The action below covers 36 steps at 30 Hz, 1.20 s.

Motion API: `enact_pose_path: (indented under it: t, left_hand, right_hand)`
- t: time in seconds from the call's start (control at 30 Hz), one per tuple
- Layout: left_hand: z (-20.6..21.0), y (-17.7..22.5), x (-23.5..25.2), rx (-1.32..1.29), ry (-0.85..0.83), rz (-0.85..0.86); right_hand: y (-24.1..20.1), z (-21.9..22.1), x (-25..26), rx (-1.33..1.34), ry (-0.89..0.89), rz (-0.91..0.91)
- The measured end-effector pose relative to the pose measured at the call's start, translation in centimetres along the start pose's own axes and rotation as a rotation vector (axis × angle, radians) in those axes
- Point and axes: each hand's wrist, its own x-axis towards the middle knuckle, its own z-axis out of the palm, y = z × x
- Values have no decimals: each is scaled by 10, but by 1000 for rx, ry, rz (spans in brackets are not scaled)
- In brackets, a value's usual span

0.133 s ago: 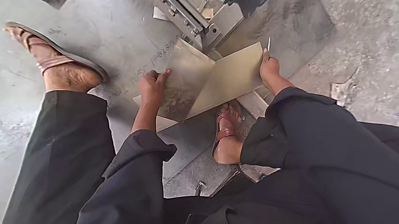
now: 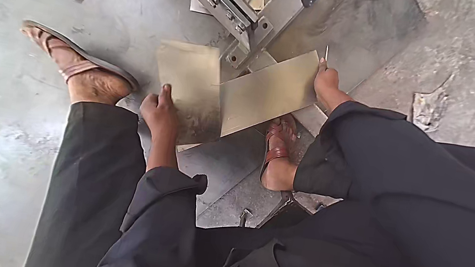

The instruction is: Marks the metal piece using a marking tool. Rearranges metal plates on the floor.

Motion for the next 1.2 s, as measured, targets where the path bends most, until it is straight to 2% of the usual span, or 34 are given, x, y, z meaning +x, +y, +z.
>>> enact_pose_path:
  t: [0.1,0.23,0.33,0.4,0.53,0.57,0.63,0.73,0.8,0.87,1.0,1.13,1.2]
  left_hand:
    - [-12,-11,-7,-182,159,-130]
    - [3,-18,-8,-336,183,-208]
    - [14,-29,-15,-376,102,-218]
    - [21,-30,-18,-391,20,-212]
    - [38,-42,-24,-461,-126,-220]
    - [41,-41,-25,-450,-144,-226]
    - [46,-37,-24,-412,-169,-221]
    - [47,-33,-19,-282,-195,-174]
    - [44,-28,-14,-125,-217,-125]
    - [39,-16,-10,74,-244,-86]
    - [23,19,-15,480,-271,-51]
    - [8,18,6,472,-201,77]
    - [0,6,27,524,-268,131]
  right_hand:
    - [4,10,0,-26,-43,15]
    - [7,14,-4,-29,-55,-21]
    - [-2,8,-16,-44,-30,-83]
    - [-12,-2,-25,-153,-25,-139]
    - [-66,-56,-75,-408,-212,-271]
    - [-70,-58,-81,-430,-236,-295]
    - [-51,-40,-74,-393,-184,-309]
    - [1,15,-44,-117,-135,-172]
    - [28,53,-23,205,-136,52]
    - [58,90,-1,315,-146,171]
    - [60,99,2,242,-214,177]
    - [65,109,14,357,-263,299]
    - [70,116,19,472,-298,364]
